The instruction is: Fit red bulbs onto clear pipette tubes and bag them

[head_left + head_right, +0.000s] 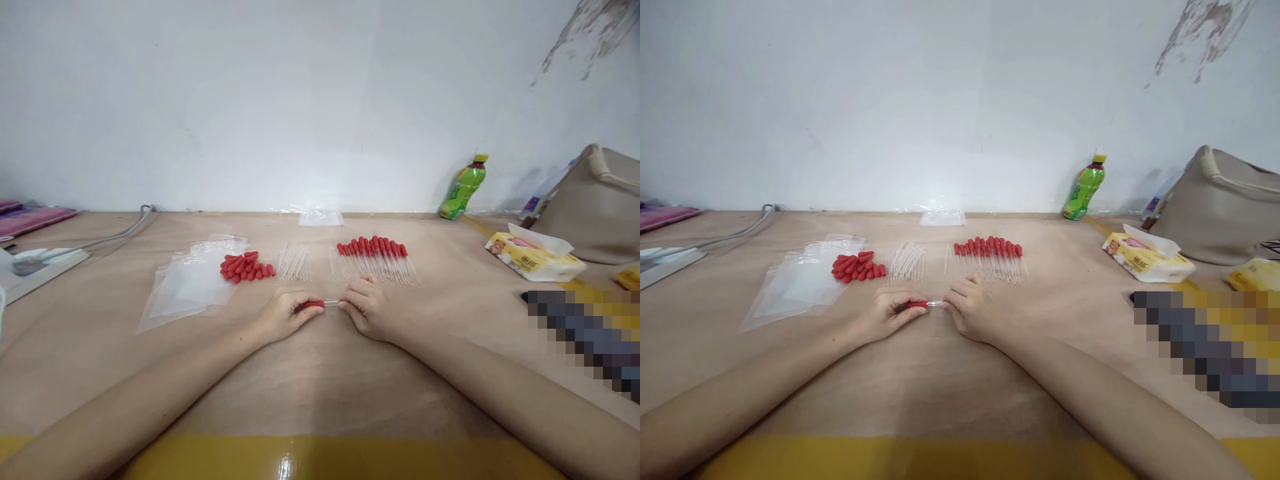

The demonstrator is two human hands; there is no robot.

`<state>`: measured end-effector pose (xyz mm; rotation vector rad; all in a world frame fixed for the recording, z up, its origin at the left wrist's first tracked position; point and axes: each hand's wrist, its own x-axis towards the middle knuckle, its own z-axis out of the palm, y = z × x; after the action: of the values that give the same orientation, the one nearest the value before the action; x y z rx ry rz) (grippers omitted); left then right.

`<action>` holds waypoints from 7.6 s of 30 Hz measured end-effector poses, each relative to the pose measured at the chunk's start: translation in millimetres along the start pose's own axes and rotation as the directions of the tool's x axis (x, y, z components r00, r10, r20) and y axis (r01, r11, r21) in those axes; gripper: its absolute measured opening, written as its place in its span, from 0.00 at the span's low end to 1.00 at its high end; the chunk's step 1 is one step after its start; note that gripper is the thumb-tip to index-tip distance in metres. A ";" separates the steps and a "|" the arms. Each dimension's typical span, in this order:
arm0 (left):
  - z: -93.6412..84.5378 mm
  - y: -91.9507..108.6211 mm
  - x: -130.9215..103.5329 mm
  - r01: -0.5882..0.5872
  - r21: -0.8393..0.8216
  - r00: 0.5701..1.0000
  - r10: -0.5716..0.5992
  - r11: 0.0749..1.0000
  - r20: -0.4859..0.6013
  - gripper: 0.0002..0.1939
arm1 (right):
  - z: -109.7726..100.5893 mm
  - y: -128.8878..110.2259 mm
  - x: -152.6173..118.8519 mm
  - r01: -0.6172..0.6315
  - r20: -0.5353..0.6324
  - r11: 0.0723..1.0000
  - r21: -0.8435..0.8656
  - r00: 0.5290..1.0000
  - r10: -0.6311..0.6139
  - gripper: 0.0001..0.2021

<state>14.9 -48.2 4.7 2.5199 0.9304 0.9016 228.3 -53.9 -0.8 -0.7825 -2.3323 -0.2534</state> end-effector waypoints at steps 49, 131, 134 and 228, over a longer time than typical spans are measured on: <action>-3.1 -8.6 3.7 -0.054 0.140 0.999 0.053 0.989 0.011 0.13 | -9.3 83.2 23.4 -0.816 -0.021 0.467 -0.342 0.503 0.864 0.17; 5.2 -2.4 3.9 0.283 -0.251 0.948 -0.309 0.926 -0.070 0.13 | -0.5 0.6 -5.1 -0.241 0.031 0.960 0.143 0.970 0.239 0.06; 6.3 -5.9 1.5 0.245 -0.243 0.962 -0.266 0.938 -0.055 0.12 | -0.6 3.2 -6.0 -0.207 0.042 0.962 0.175 0.978 0.203 0.07; -3.8 -8.9 2.0 -0.067 0.106 0.997 0.062 0.992 0.051 0.13 | 7.6 68.5 28.0 -0.682 -0.108 0.599 -0.420 0.692 0.713 0.11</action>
<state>9.4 -40.0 4.2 2.6644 0.9108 0.8271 248.2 17.1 9.7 -1.8958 -1.8389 -0.3930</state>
